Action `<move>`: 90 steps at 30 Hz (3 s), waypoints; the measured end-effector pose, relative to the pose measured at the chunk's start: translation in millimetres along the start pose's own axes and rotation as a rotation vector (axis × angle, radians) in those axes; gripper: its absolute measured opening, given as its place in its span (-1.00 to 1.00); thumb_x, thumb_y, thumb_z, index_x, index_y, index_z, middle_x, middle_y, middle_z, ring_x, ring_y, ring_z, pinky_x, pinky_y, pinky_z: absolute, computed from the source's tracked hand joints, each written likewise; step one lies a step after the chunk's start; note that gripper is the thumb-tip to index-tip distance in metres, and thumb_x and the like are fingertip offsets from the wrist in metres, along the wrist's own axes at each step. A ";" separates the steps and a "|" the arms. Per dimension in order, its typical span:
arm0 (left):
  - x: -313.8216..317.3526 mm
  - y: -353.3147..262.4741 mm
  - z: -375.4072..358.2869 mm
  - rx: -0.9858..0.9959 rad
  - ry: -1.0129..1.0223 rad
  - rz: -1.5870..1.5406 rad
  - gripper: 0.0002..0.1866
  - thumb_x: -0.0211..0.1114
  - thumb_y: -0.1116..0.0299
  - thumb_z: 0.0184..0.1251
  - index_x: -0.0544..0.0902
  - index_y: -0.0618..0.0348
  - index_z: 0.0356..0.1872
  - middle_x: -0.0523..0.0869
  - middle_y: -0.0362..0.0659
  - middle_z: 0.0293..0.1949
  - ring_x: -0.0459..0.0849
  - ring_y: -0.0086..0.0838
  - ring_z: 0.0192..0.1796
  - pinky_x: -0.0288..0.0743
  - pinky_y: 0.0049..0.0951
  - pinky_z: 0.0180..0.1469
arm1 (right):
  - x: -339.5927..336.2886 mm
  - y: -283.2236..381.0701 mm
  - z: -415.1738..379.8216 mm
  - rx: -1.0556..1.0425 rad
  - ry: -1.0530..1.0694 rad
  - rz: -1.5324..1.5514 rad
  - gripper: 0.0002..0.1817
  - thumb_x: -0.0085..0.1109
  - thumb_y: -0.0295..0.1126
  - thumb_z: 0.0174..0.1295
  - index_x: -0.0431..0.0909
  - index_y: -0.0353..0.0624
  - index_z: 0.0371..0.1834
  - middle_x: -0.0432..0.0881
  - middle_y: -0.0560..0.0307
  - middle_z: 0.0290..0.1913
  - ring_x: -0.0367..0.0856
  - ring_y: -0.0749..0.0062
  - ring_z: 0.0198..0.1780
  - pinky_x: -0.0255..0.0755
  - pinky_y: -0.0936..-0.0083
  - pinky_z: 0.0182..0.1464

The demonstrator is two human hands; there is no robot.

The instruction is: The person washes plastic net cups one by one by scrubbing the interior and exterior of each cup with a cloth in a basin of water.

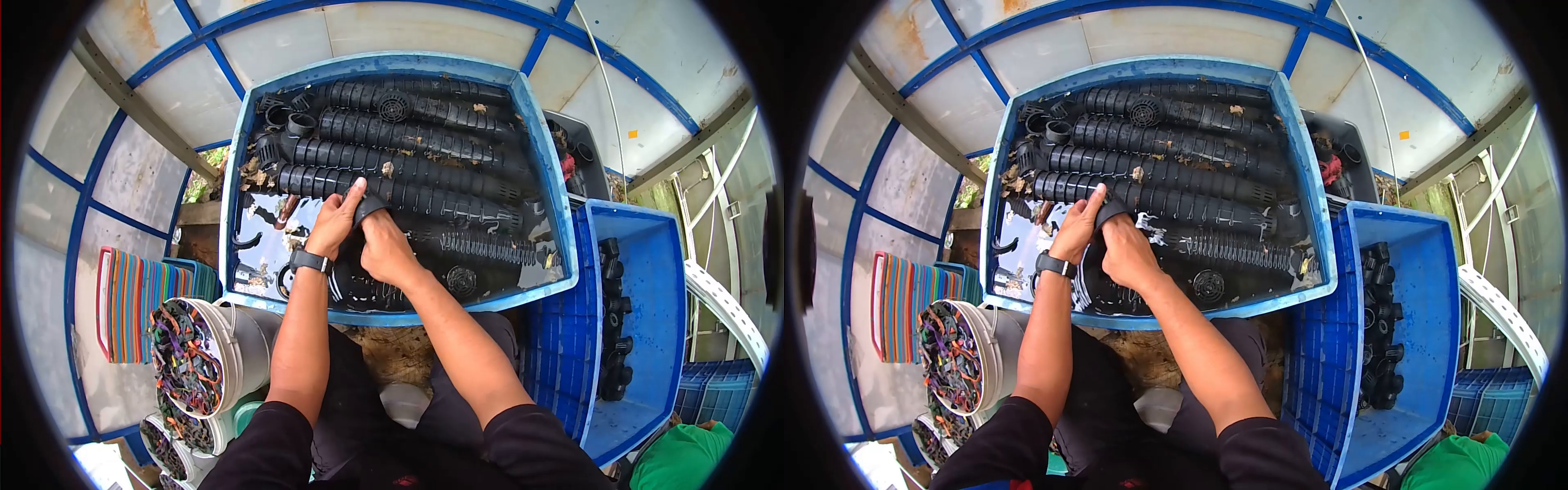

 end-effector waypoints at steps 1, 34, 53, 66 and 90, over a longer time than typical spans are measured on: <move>1.1 3.7 5.4 -0.012 0.108 -0.173 -0.37 0.24 -0.33 0.36 0.58 0.16 -0.20 0.57 -0.31 -0.39 0.51 -0.61 -0.34 0.38 -0.56 -0.34 | -1.2 -3.5 0.6 0.069 -0.020 0.098 -0.32 -0.10 -0.73 -0.04 0.35 -0.41 0.30 0.50 -0.42 0.18 0.41 -0.33 0.29 0.31 0.09 0.39; 7.9 -0.4 0.3 -0.042 0.239 -0.361 -0.35 0.24 -0.26 0.37 0.56 0.12 0.17 0.65 -0.19 -0.09 0.58 -0.54 -0.13 0.38 -0.56 -0.32 | -30.1 2.4 14.0 0.204 0.131 0.674 -0.33 -0.18 -0.79 -0.06 0.28 -0.49 0.28 0.48 -0.16 0.23 0.58 0.05 0.23 0.48 0.18 0.32; 7.8 -8.1 -1.0 0.000 0.309 -0.680 -0.64 0.22 -0.08 0.48 0.67 -0.01 -0.11 0.70 -0.38 -0.24 0.60 -0.61 -0.20 0.39 -0.53 -0.17 | -35.9 -0.4 7.3 0.327 0.071 1.092 -0.37 -0.17 -0.77 -0.01 0.44 -0.37 0.24 0.59 0.07 0.15 0.59 0.37 0.14 0.44 0.44 0.25; 21.9 -10.6 -7.8 0.137 0.423 -0.732 -0.70 0.29 0.14 0.50 0.61 0.10 0.07 0.73 -0.33 -0.14 0.70 -0.66 -0.16 0.58 -0.56 -0.10 | -38.8 5.0 -1.6 0.196 -0.080 0.954 -0.29 -0.13 -0.80 -0.05 0.43 -0.33 0.31 0.57 -0.01 0.25 0.50 0.21 0.35 0.26 0.37 0.42; 18.0 -43.5 -37.7 0.967 -0.219 0.571 -0.39 0.56 0.41 -0.22 0.63 0.19 0.03 0.67 -0.06 0.00 0.52 -0.07 0.14 0.41 -0.16 0.27 | -59.4 6.6 6.6 0.239 -0.464 0.468 -0.77 0.15 -0.51 0.38 0.61 -0.32 0.06 0.71 0.05 -0.06 0.66 0.46 -0.04 0.49 0.49 0.04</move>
Point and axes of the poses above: each hand's wrist, its own z-axis towards the middle knuckle, its own x-axis out of the palm, y = z × x, the point moved 2 cm from there along z, towards the middle knuckle
